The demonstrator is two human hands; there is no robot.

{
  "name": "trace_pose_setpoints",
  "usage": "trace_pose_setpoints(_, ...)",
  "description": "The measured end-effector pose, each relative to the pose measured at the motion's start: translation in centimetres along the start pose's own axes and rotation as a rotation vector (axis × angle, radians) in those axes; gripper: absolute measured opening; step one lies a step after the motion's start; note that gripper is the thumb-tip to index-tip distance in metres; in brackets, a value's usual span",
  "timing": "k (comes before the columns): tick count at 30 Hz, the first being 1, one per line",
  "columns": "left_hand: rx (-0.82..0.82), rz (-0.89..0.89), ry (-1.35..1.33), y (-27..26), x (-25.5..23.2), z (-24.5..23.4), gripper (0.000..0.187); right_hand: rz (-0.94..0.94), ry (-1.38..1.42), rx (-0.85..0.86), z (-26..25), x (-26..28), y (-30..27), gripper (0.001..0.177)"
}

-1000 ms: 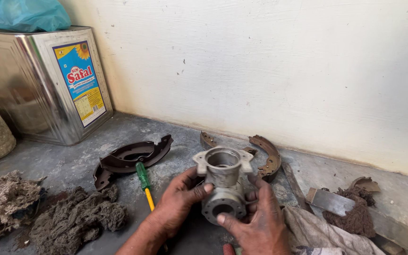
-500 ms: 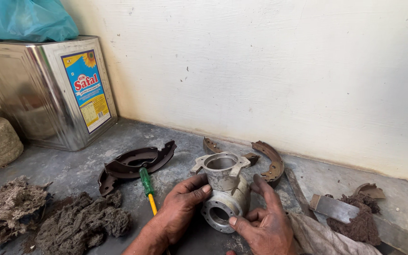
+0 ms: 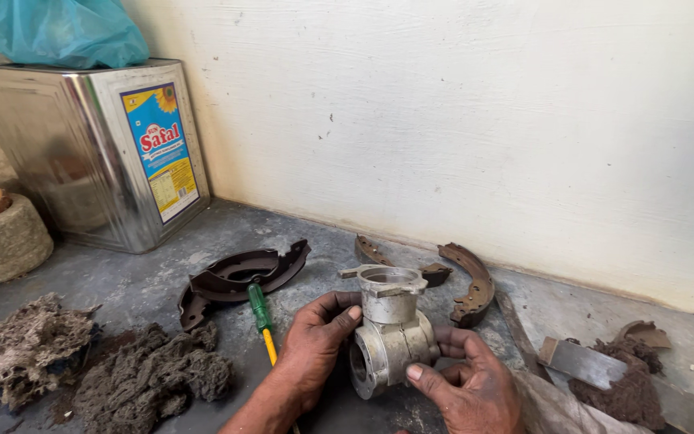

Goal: The person picks up a cylindrical metal engine housing and several curved brake shoes, then rubs the interior of the housing with a piece of abrasive material.

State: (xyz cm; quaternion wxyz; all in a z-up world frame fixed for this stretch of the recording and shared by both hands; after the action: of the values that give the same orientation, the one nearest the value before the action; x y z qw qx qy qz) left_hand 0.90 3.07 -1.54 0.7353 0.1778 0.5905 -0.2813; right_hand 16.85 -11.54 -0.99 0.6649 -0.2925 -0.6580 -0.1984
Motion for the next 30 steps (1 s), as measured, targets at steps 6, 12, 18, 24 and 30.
trace_pose_setpoints(6,-0.007,0.112,0.104,0.0,0.0,-0.1,0.031,-0.005,0.043,-0.008,0.2,-0.7,0.5,0.061)
trace_pose_setpoints(12,0.043,0.109,0.11,-0.9,-0.9,0.3,0.058,0.003,0.043,0.057,0.4,-0.7,0.5,0.065)
trace_pose_setpoints(18,0.156,-0.005,0.095,-1.2,-1.1,0.8,0.071,0.008,0.027,0.054,0.6,-0.1,0.1,0.062)
trace_pose_setpoints(24,0.174,-0.001,0.032,-1.4,-1.4,0.8,0.068,0.003,0.048,0.057,0.6,-0.3,0.1,0.06)
trace_pose_setpoints(30,0.147,0.033,0.037,-1.4,-1.4,1.0,0.064,-0.008,0.051,0.06,0.7,-0.6,0.1,0.059)
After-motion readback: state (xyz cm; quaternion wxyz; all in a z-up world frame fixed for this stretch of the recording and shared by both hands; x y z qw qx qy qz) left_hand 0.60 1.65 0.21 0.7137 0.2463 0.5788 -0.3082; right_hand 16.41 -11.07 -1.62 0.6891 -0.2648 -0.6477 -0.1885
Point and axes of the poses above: each hand's wrist, its own y-axis towards the middle knuckle, its own z-axis out of the palm, x = y × z, the point moved 1 cm from there along y, towards the middle knuckle, and after that the axes turned 8 degrees about y, right-handed, at the moved point
